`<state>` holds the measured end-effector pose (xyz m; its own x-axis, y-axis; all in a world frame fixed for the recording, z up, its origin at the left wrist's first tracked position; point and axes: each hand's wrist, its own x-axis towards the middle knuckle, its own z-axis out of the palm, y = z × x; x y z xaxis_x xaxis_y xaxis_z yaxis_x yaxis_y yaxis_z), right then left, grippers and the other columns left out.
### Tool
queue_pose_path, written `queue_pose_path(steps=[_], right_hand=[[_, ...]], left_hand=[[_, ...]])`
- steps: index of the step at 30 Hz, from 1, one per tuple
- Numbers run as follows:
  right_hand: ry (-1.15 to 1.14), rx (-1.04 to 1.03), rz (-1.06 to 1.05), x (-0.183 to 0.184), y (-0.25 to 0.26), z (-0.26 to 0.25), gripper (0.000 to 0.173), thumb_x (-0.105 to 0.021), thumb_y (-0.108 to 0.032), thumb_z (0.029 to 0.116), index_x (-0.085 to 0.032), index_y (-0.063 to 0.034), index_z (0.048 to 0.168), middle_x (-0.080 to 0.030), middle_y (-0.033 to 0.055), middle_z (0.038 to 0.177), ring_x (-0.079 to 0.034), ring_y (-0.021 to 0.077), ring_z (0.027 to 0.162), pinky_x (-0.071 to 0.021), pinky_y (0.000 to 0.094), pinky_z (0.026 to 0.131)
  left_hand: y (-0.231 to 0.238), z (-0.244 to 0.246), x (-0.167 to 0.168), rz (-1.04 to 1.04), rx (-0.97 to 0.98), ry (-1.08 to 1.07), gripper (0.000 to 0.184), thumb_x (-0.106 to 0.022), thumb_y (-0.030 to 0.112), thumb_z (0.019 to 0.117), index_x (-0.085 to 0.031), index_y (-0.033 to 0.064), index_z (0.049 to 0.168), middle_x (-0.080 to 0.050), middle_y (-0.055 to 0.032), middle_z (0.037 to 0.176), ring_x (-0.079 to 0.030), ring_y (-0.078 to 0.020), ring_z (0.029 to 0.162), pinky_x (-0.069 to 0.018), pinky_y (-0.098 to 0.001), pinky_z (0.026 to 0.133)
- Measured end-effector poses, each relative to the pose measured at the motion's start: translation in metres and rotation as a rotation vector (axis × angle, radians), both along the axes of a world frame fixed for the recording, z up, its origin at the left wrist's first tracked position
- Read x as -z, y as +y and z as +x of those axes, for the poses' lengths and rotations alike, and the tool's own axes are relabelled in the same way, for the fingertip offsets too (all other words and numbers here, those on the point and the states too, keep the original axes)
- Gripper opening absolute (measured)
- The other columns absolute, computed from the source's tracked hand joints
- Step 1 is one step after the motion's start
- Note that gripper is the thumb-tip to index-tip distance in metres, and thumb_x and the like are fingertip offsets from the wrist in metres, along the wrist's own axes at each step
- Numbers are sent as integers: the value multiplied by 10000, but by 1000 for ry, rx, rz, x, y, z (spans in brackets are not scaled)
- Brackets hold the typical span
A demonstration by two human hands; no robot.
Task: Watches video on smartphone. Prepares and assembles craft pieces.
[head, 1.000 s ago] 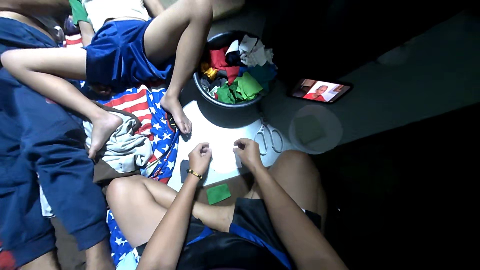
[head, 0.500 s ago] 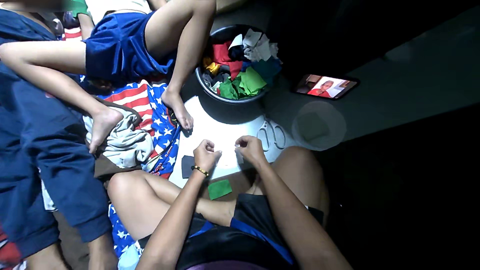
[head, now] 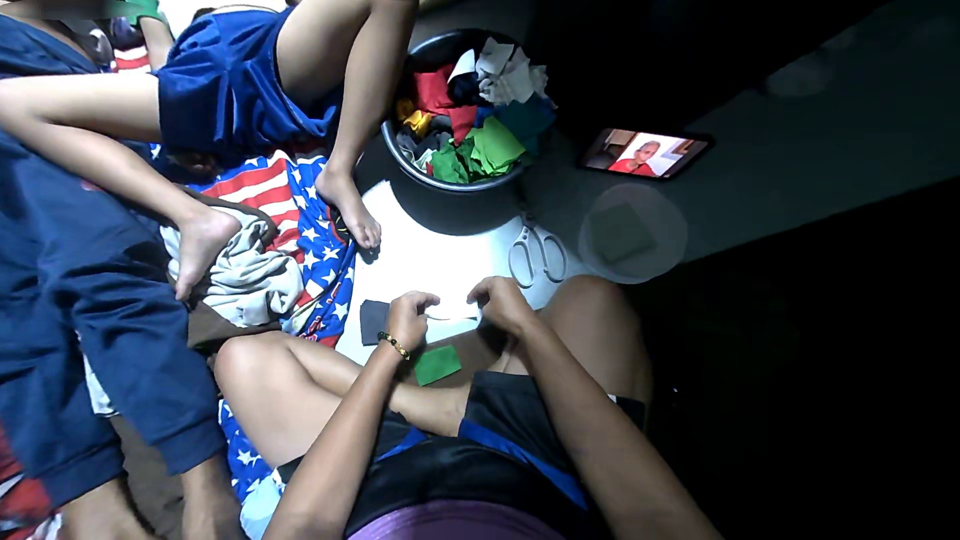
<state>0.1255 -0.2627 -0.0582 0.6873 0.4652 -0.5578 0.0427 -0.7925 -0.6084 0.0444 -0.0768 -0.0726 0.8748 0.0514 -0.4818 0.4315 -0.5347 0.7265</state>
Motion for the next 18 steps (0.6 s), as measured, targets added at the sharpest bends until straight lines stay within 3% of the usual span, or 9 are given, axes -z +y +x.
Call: queue_pose_path(steps=[6, 9, 11, 15, 18], right_hand=[[-23, 102, 58, 0, -3, -2, 191, -623, 123, 893, -748, 29, 1002, -708, 186, 936, -667, 300, 871, -531, 481, 824], [2, 152, 90, 3, -4, -1, 83, -723, 14, 907, -748, 35, 983, -722, 194, 948, -688, 303, 891, -540, 499, 856], [30, 163, 89, 4, -4, 0, 102, -757, -66, 924, -742, 30, 957, -718, 176, 939, -678, 278, 888, -534, 478, 863], [15, 128, 60, 8, -3, 1, 124, -733, -83, 947, -747, 37, 974, -696, 201, 1033, -664, 321, 985, -518, 507, 916], [-1, 124, 0, 9, -3, 2, 153, -698, -112, 977, -749, 30, 1002, -672, 216, 1080, -646, 354, 1037, -509, 533, 937]], left_hand=[[2, -6, 3, 16, -58, -58, 343, -584, -132, 897, -731, -7, 1181, -710, -176, 1106, -662, -242, 969, -526, -384, 924], [4, -6, 4, 8, -52, -58, 350, -613, -132, 878, -727, -14, 1187, -709, -178, 1068, -660, -245, 948, -531, -385, 914], [4, -7, 4, 0, -43, -87, 311, -685, -82, 860, -735, -22, 1161, -712, -176, 1037, -665, -245, 931, -537, -390, 902], [3, -9, 6, 42, -32, -125, 175, -707, 109, 952, -771, -10, 1064, -734, -183, 1063, -696, -287, 1035, -529, -442, 987], [1, -8, 6, 92, -50, -80, 216, -684, 192, 993, -770, -1, 1038, -718, -175, 1066, -675, -313, 1065, -511, -491, 1001]])
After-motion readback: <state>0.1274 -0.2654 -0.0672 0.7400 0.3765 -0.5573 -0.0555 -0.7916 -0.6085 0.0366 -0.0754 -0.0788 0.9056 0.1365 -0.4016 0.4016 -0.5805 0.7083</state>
